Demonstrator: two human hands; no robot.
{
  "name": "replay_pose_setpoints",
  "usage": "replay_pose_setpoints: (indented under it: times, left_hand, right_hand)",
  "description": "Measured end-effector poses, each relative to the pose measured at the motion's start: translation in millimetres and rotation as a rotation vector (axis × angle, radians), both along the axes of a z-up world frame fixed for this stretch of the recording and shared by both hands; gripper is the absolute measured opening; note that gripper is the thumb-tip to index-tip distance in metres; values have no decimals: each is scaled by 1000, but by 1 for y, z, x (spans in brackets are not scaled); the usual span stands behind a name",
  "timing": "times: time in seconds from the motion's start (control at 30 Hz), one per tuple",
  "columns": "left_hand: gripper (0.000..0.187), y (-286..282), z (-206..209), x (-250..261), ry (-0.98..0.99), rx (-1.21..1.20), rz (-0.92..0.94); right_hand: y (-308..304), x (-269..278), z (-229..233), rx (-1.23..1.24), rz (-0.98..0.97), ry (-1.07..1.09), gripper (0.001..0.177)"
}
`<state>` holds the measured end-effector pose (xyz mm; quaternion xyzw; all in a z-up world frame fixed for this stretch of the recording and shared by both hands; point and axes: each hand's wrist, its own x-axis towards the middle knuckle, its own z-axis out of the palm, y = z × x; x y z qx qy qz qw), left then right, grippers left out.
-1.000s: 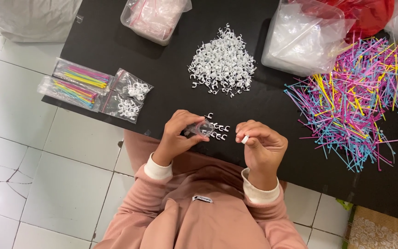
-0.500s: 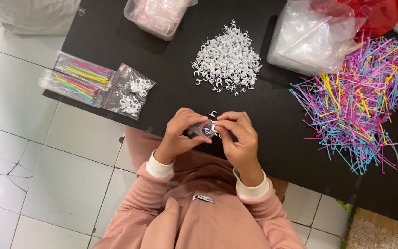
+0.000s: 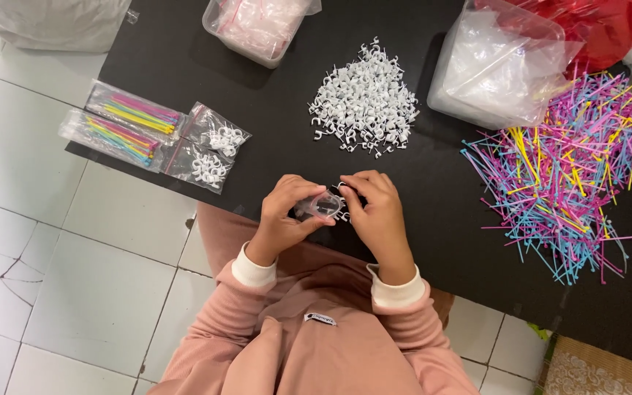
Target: Picking up small white plastic clips from a pile and placing them into a small transparent plastic bag.
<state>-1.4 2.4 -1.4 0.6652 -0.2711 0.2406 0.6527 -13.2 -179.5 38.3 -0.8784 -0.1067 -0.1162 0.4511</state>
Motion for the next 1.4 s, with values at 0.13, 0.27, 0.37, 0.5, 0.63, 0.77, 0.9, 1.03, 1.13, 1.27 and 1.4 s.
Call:
replay_pose_setpoints:
  times: [0.13, 0.27, 0.37, 0.5, 0.63, 0.77, 0.9, 1.03, 1.13, 1.27, 1.4]
  left_hand:
    - [44, -1, 1, 0, -6, -12, -2]
    - [43, -2, 2, 1, -6, -10, -21]
    - [43, -1, 1, 1, -4, -6, -25]
    - [43, -1, 3, 0, 1, 2, -20]
    - [44, -1, 2, -1, 1, -2, -16]
    - [43, -1, 3, 0, 10, 0, -21]
    - [42, -2, 5, 0, 18, 4, -21]
    - [42, -1, 5, 0, 17, 17, -21]
    - [42, -1, 3, 0, 22, 20, -22]
    - [44, -2, 3, 1, 26, 28, -23]
    - [43, -2, 2, 0, 37, 37, -25]
  right_hand:
    - [3, 4, -9, -184, -35, 95, 18]
    - [5, 5, -11, -247, -66, 138, 15]
    - [3, 5, -17, -265, -85, 140, 11]
    - [0, 5, -22, -159, -102, 103, 7]
    - [-4, 2, -12, 30, -128, 23, 11]
    - [-7, -3, 7, 277, -116, -206, 15]
    - [-6, -15, 31, 409, -75, -341, 16]
    - [-11, -20, 35, 423, -56, -426, 16]
    - [-14, -24, 36, 500, -25, -449, 13]
    - [-17, -27, 34, 578, -26, -438, 11]
    - [-19, -30, 29, 699, -25, -404, 9]
